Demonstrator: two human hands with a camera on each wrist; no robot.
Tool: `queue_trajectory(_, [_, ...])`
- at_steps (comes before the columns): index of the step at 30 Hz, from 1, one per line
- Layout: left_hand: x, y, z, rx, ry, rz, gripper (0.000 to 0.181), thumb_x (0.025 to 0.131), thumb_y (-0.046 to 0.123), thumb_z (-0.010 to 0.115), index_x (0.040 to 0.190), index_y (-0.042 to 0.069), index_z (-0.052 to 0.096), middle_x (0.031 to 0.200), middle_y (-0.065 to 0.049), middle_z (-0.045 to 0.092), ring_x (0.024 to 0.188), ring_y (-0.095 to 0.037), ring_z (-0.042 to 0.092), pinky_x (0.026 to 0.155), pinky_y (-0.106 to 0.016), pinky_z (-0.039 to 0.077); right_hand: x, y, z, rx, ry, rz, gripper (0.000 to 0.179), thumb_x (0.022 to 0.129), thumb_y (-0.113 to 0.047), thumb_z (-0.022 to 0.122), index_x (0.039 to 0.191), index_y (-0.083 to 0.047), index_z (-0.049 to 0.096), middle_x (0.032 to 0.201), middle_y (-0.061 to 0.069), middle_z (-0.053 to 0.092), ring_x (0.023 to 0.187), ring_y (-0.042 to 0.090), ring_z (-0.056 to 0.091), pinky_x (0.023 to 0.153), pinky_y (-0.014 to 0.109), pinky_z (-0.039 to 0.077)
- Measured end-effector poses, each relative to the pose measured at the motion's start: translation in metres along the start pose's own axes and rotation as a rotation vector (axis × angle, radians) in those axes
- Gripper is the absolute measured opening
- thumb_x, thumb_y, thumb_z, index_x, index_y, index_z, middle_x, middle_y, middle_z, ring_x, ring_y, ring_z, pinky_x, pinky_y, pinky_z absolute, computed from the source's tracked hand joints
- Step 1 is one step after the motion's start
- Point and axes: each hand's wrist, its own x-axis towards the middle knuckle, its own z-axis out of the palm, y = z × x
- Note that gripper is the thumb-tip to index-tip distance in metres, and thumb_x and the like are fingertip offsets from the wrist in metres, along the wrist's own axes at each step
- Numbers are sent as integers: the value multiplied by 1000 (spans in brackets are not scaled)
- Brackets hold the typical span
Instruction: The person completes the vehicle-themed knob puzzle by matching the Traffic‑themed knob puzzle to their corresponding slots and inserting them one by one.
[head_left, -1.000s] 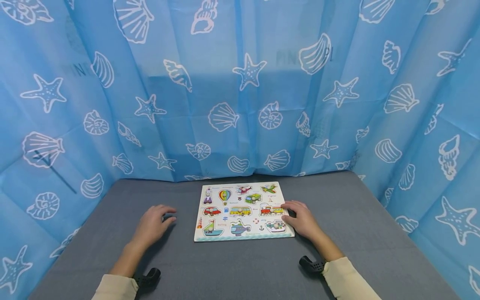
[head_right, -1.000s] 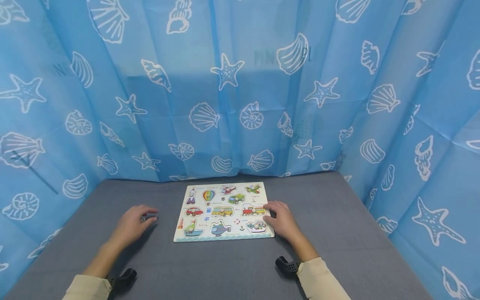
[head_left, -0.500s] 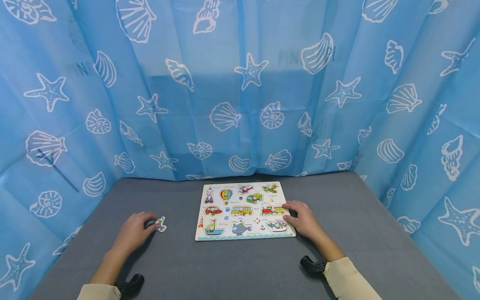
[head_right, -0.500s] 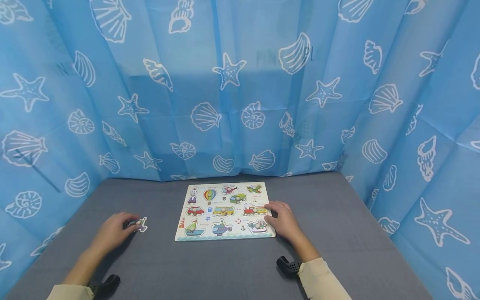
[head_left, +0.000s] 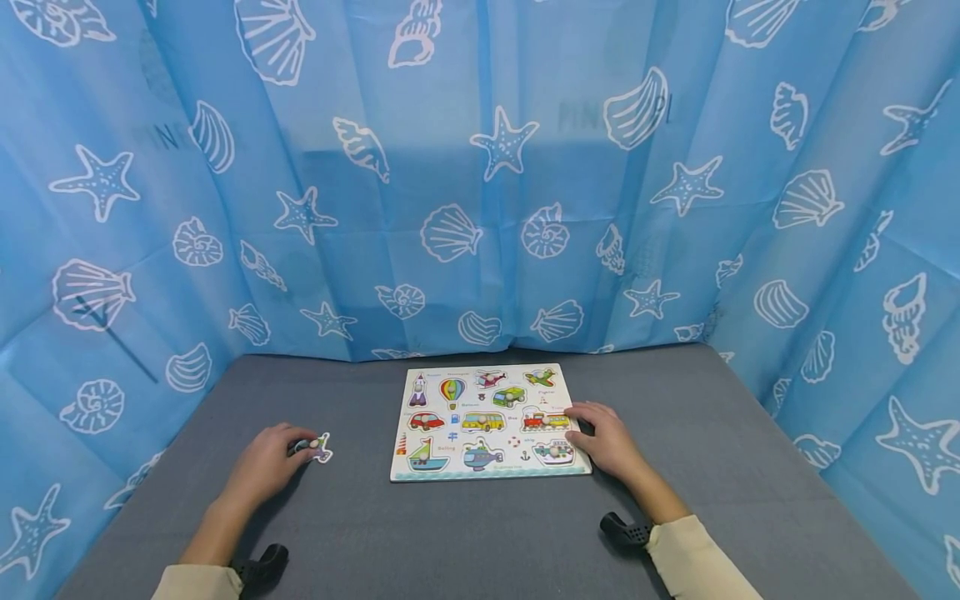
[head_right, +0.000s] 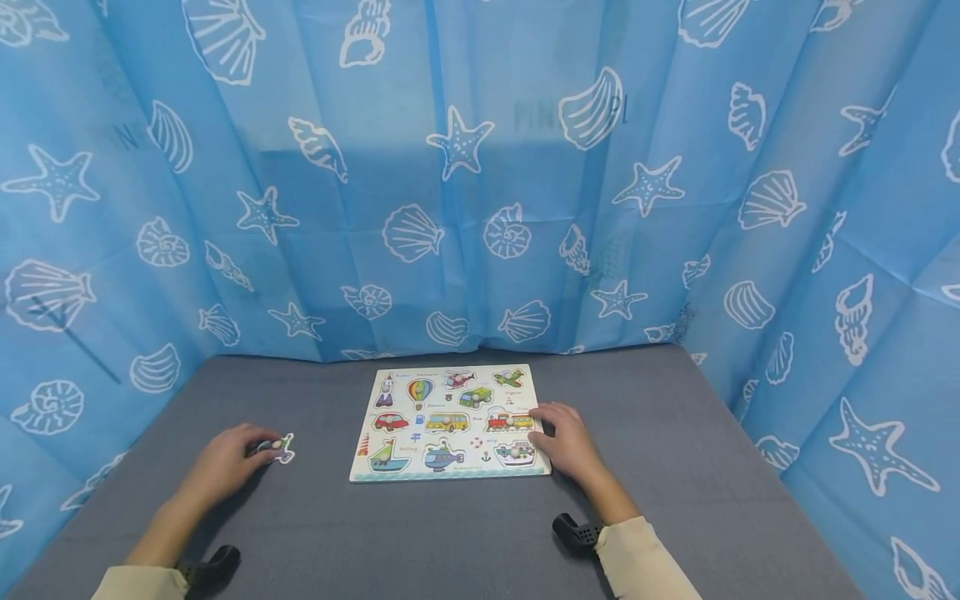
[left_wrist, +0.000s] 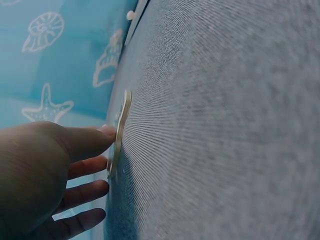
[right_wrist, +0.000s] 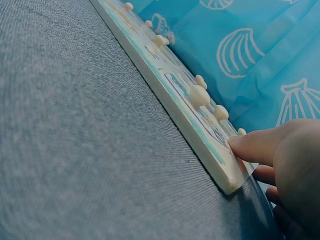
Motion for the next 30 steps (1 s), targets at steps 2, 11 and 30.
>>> queue_trajectory(2, [1, 0, 0, 4, 6, 16, 18, 83, 14, 77, 101, 10, 75, 98, -7, 66, 93, -32, 61, 77, -54, 47, 0, 0, 0, -2, -2, 2, 36, 89, -10, 70, 124, -1, 65, 136, 22, 53, 132, 43, 36, 106, 61, 27])
queue_trajectory(11, [6, 1, 2, 4, -4, 39, 14, 84, 10, 75, 98, 10, 75, 95, -5, 65, 88, -29, 60, 73, -50, 47, 0, 0, 0, -16, 1, -5, 36, 89, -10, 70, 123, -1, 65, 134, 21, 55, 131, 43, 38, 106, 60, 28])
queue_trajectory(30, [5, 25, 0, -42, 18, 3, 11, 88, 16, 73, 98, 11, 71, 101, -7, 63, 94, -29, 58, 77, -51, 47, 0, 3, 2, -19, 11, -23, 35, 88, -9, 70, 122, -2, 66, 134, 21, 55, 131, 43, 38, 106, 61, 28])
